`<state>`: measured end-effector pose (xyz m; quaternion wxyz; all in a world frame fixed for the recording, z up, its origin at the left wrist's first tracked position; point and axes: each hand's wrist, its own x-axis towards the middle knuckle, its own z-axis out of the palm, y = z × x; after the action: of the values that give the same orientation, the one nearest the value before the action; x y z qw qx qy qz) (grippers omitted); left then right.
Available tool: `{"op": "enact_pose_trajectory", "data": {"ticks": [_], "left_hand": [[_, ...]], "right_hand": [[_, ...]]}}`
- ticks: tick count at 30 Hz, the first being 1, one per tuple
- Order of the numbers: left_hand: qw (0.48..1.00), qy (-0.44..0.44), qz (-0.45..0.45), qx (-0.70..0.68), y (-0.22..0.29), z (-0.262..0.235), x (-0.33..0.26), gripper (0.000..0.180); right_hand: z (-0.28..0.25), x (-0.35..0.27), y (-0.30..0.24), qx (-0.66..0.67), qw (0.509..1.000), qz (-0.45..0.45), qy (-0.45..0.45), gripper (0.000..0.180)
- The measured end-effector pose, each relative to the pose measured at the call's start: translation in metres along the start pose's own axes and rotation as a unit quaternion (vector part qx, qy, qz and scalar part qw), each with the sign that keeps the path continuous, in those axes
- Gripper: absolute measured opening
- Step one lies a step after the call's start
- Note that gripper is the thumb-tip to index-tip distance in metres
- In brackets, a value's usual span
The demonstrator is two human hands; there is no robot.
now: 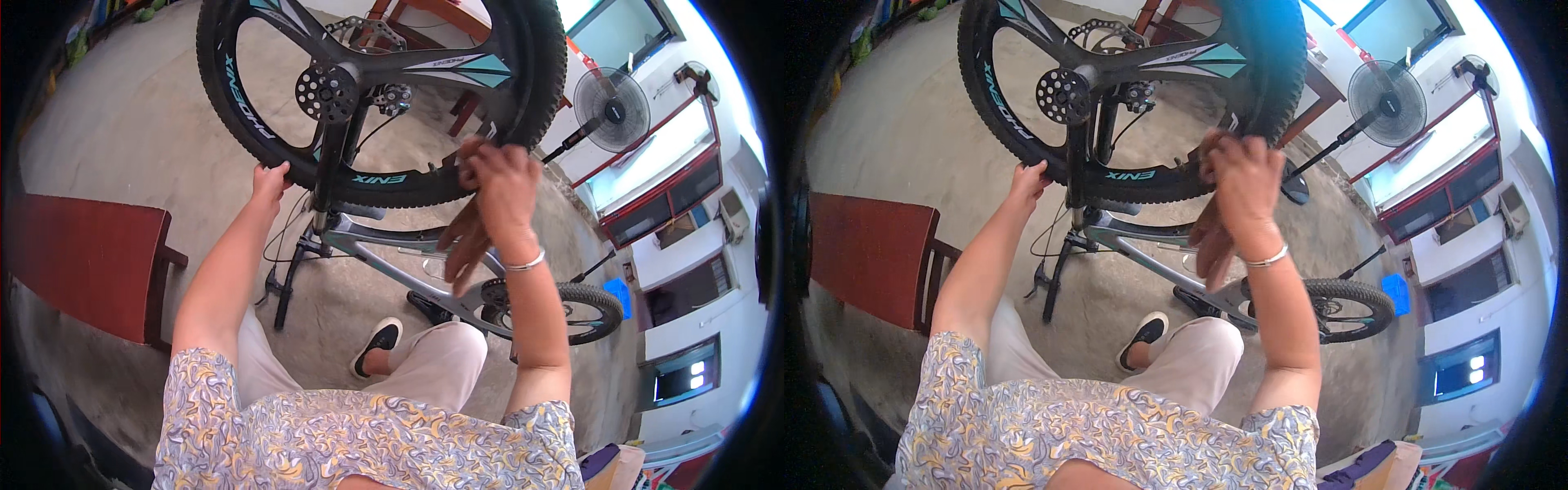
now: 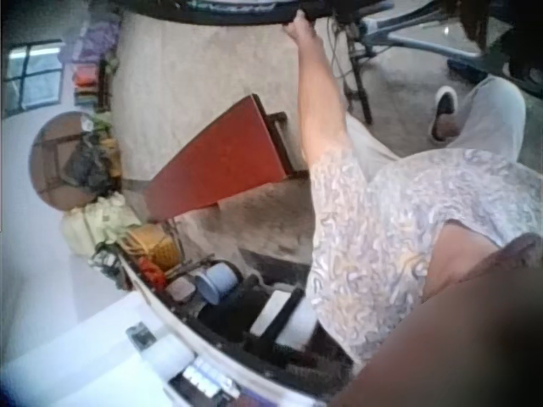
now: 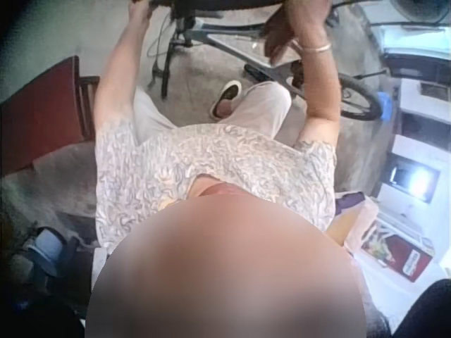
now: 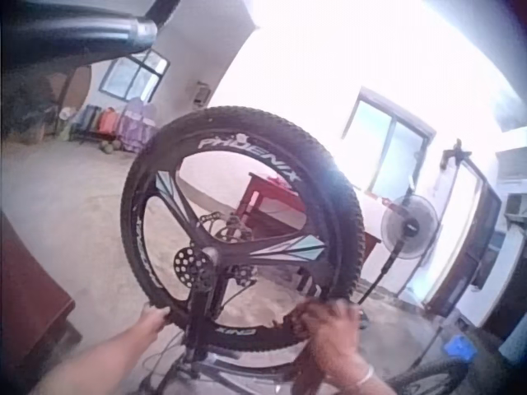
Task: Cleaning and wiping down parts of a bicycle with a cloth.
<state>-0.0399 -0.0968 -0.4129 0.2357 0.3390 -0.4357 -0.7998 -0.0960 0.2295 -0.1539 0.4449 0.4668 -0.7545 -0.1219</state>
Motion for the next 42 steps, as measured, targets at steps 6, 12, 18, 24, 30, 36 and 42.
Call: {"op": "enact_pose_trajectory", "data": {"ticks": [6, 12, 18, 24, 30, 36, 42], "left_hand": [[0.998, 0.020, 0.058, -0.032, -0.010, -0.003, 0.013, 0.055], [0.997, 0.056, 0.043, 0.020, 0.020, 0.000, -0.022, 0.071], [0.994, 0.050, 0.094, 0.005, 0.041, -0.034, -0.022, 0.084], [0.997, -0.003, 0.068, 0.028, 0.049, -0.045, -0.038, 0.083], [0.995, -0.010, 0.087, 0.040, 0.052, -0.046, -0.044, 0.081], [0.996, -0.036, 0.083, 0.010, 0.048, -0.038, -0.046, 0.081], [0.996, -0.028, 0.088, -0.002, 0.051, -0.036, -0.048, 0.074]], "right_hand": [[-0.031, 0.040, 0.016, -0.049, 0.989, 0.027, 0.134, 0.031], [0.020, -0.006, -0.011, 0.008, 0.996, 0.044, 0.073, 0.028], [0.066, -0.049, -0.067, 0.117, 0.992, -0.023, -0.031, 0.025], [0.017, -0.003, -0.013, 0.043, 0.999, 0.016, 0.011, 0.029], [-0.025, 0.048, 0.028, -0.034, 0.980, 0.057, 0.189, 0.042], [0.016, 0.021, -0.018, -0.060, 0.993, 0.008, 0.100, 0.038], [0.021, 0.038, -0.027, 0.099, 0.991, -0.009, 0.089, 0.038]]}}
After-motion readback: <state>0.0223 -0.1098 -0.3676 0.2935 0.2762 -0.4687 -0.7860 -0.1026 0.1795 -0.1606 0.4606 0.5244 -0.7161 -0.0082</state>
